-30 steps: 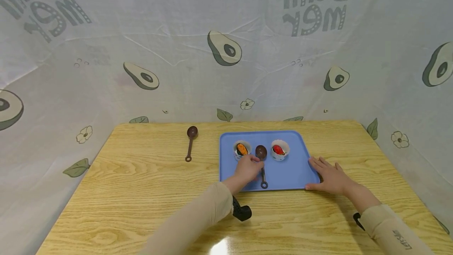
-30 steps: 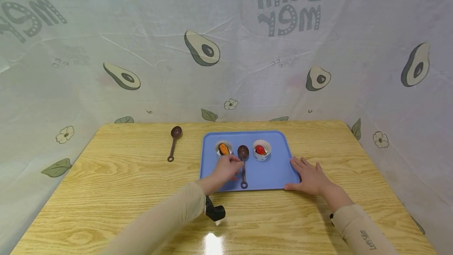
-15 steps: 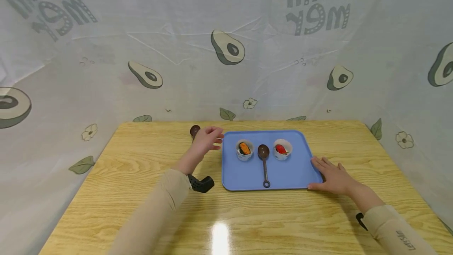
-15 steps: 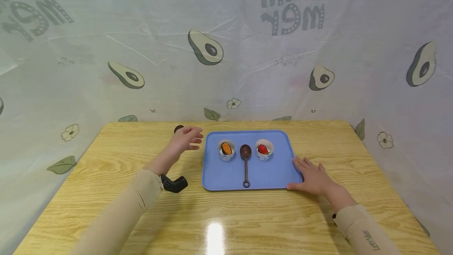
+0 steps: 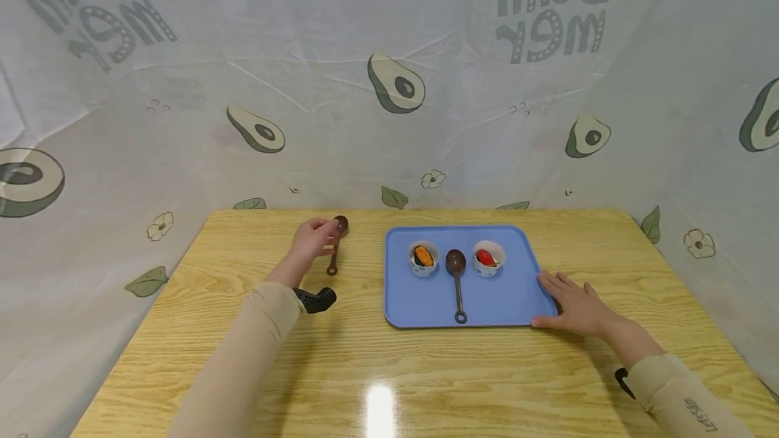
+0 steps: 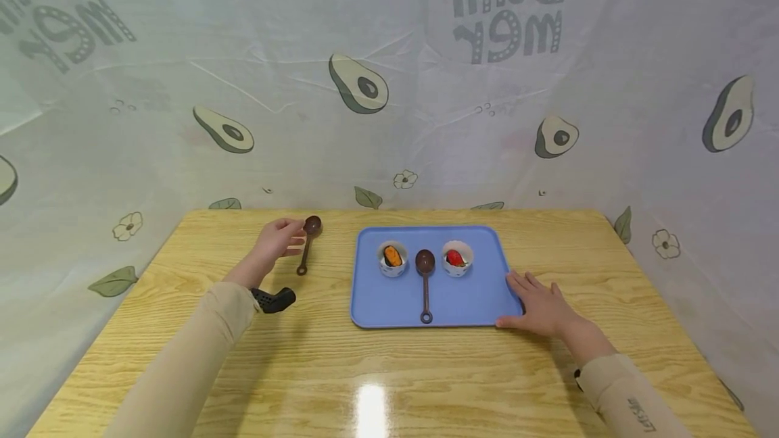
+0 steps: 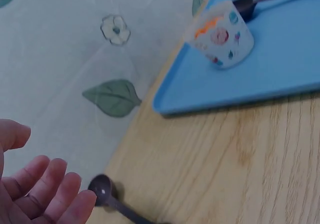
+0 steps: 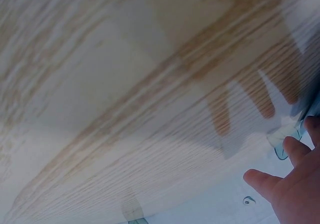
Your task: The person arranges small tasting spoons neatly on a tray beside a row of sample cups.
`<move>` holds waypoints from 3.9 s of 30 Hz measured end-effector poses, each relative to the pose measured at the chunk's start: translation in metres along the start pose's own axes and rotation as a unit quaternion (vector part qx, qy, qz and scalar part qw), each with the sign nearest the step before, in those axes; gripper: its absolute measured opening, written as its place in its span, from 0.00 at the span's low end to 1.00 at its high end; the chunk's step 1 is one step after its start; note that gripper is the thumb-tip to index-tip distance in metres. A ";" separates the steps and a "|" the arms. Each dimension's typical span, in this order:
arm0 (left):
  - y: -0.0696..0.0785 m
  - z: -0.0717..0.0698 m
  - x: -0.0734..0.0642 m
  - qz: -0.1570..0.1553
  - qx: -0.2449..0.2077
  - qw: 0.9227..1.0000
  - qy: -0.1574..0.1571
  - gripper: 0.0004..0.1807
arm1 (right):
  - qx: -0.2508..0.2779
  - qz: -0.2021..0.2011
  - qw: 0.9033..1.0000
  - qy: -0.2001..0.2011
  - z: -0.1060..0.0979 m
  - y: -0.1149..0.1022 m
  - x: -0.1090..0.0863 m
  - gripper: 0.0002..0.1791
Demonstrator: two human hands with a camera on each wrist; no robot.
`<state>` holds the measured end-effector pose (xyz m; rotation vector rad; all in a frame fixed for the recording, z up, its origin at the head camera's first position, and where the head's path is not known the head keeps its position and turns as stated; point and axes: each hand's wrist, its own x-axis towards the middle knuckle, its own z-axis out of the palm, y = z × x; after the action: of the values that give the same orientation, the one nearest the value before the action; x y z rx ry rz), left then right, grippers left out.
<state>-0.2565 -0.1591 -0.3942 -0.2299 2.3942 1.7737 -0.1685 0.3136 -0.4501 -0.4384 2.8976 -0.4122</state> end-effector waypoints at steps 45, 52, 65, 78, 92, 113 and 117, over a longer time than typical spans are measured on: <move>-0.050 0.008 0.035 -0.068 0.055 0.996 0.007 0.21 | 0.003 -0.004 1.000 0.008 0.001 0.001 0.000 0.55; -0.051 0.005 0.037 -0.081 0.010 0.997 -0.013 0.22 | 0.004 -0.002 1.000 0.008 0.001 0.000 -0.001 0.55; -0.039 0.008 0.027 -0.082 -0.014 0.994 -0.068 0.25 | 0.000 -0.003 1.000 0.010 0.000 -0.003 -0.002 0.56; -0.030 0.008 0.023 -0.073 -0.025 0.992 -0.095 0.25 | 0.008 -0.002 1.000 0.005 -0.001 -0.004 0.000 0.56; -0.017 0.017 0.016 -0.067 -0.022 0.992 -0.103 0.24 | -0.017 -0.003 1.000 -0.005 -0.001 -0.001 0.001 0.56; 0.005 0.041 0.009 -0.070 -0.052 0.989 -0.122 0.24 | 0.005 -0.006 1.000 -0.025 -0.011 -0.005 -0.002 0.55; 0.008 0.046 0.007 -0.067 -0.054 0.989 -0.120 0.24 | -0.001 -0.006 1.000 -0.026 -0.010 -0.003 -0.001 0.55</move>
<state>-0.2637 -0.1128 -0.4020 -0.1743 2.0714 1.7603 -0.1685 0.3135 -0.4397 -0.4612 2.8464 -0.3952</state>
